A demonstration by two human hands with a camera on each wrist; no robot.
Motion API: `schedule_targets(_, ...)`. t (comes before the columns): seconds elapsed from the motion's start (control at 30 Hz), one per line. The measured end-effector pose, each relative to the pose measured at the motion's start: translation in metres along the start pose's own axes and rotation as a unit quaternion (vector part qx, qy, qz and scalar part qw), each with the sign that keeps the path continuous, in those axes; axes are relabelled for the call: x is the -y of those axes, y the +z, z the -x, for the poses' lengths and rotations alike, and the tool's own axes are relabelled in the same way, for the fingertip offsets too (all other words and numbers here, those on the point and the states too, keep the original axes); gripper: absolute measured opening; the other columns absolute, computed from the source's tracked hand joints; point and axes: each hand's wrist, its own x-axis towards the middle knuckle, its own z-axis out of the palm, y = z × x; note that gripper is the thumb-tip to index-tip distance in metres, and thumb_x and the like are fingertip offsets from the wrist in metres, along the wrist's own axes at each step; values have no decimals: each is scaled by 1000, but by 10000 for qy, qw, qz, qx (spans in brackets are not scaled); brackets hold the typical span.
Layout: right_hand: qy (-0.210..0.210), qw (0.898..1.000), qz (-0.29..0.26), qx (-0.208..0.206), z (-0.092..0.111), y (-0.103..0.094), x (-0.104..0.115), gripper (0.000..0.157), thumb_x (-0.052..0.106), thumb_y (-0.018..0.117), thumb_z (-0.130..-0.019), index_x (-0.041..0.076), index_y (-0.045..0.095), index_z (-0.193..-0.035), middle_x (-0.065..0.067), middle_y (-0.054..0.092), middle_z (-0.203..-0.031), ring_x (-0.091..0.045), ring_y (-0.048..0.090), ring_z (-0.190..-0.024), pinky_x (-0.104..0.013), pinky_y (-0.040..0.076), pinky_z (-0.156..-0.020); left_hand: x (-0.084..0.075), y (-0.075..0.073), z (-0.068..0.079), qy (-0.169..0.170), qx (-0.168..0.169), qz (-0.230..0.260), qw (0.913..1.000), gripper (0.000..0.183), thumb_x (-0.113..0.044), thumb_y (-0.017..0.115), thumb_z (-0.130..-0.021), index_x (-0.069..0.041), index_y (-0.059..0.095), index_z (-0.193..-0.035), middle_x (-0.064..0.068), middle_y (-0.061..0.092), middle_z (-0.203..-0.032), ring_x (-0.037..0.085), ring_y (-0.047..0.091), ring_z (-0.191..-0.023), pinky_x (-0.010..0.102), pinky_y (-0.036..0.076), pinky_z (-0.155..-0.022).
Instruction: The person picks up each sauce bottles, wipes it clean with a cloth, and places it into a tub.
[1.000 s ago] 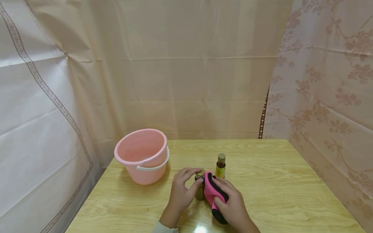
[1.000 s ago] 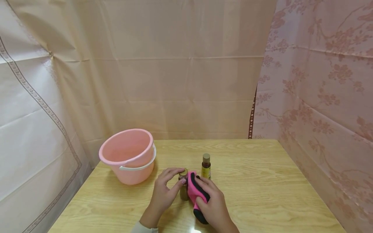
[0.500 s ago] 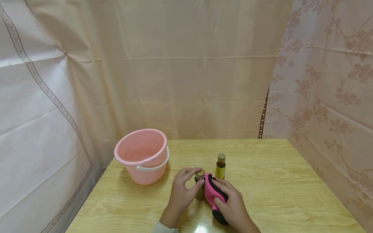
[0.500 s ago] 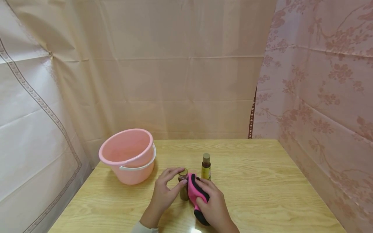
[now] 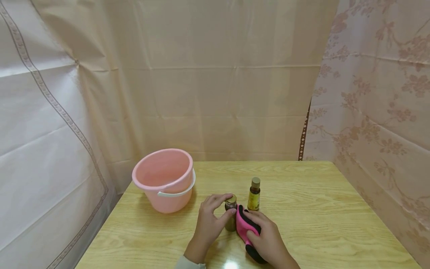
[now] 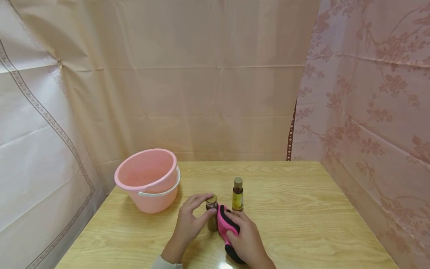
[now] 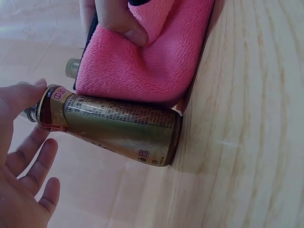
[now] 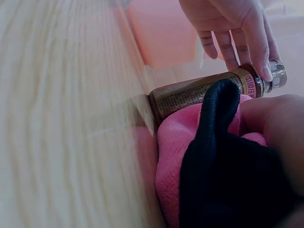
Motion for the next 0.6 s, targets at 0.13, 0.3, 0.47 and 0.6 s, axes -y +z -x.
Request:
schedule_targets(0.13,119,9999,57,76,0,1,0,56,1,77,-82,29,72,-130,-2,66,-137,-28,61,-128,-47,54,-99,0,0,1,10,19,-3,10000,43,-30,85,-87,-31,73,-128,-12,71,-116,11,65,-112,47,47,-96)
schedule_targets(0.3,167,9998,125,81,0,1,-1,57,2,78,-82,30,72,-131,0,66,-137,-26,62,-127,-46,53,-99,-1,-1,1,-282,161,-6,9995,45,-33,86,-85,-37,72,-128,-15,69,-115,7,62,-112,45,44,-98)
schedule_targets(0.47,55,9999,43,-73,0,2,-1,60,2,79,-80,33,71,-131,4,67,-134,-21,64,-123,-43,54,-97,-1,-1,0,-361,172,-28,9992,44,-32,85,-86,-38,71,-127,-15,69,-113,7,63,-111,44,44,-98)
schedule_targets(0.6,-150,9994,-117,-281,1,2,-1,63,1,80,-79,34,71,-132,7,67,-133,-15,64,-120,-39,55,-97,0,-1,1,-376,197,-37,9991,44,-33,84,-87,-40,71,-128,-16,69,-116,6,63,-111,44,44,-97)
